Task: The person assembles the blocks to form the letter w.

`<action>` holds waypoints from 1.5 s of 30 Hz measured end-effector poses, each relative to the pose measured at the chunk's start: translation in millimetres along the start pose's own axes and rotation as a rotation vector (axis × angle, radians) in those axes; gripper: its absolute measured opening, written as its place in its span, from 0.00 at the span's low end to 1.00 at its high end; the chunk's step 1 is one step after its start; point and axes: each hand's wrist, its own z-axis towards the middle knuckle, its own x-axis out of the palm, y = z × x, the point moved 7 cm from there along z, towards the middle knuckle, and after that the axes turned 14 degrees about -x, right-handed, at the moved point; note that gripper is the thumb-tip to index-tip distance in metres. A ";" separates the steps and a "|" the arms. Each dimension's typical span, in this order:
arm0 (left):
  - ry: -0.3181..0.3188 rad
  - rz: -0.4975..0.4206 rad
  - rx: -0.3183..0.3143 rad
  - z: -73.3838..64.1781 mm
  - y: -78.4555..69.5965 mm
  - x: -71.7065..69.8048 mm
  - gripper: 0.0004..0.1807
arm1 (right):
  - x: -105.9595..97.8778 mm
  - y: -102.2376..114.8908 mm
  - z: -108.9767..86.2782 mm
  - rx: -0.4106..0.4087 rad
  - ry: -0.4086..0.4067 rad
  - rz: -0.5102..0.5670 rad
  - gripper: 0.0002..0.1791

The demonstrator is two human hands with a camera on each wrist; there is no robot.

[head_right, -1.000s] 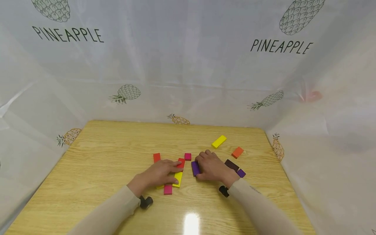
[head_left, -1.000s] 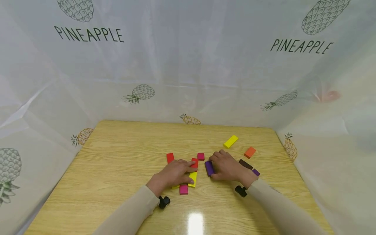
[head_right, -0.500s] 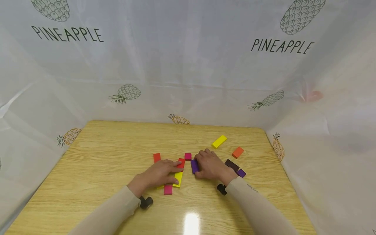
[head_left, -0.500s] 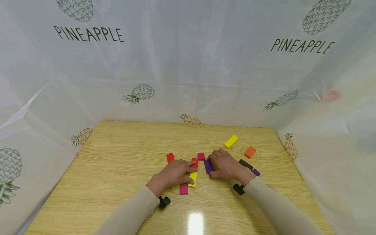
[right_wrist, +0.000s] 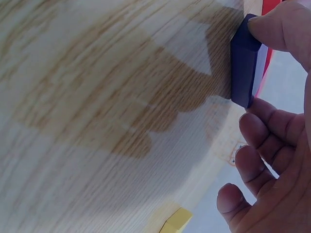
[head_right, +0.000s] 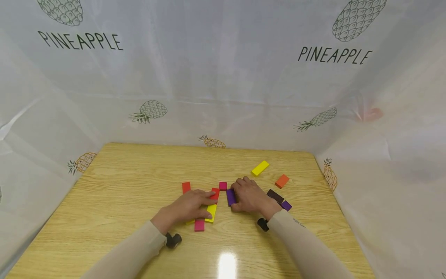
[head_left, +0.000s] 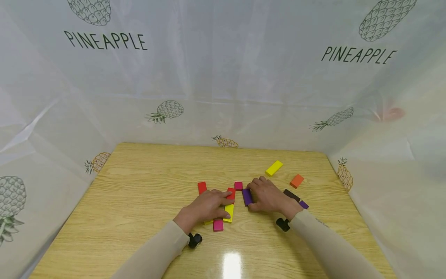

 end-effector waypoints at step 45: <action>0.005 -0.006 -0.007 1.7 0.3 1.4 0.33 | 1.9 -2.8 -0.3 0.003 0.007 0.008 0.34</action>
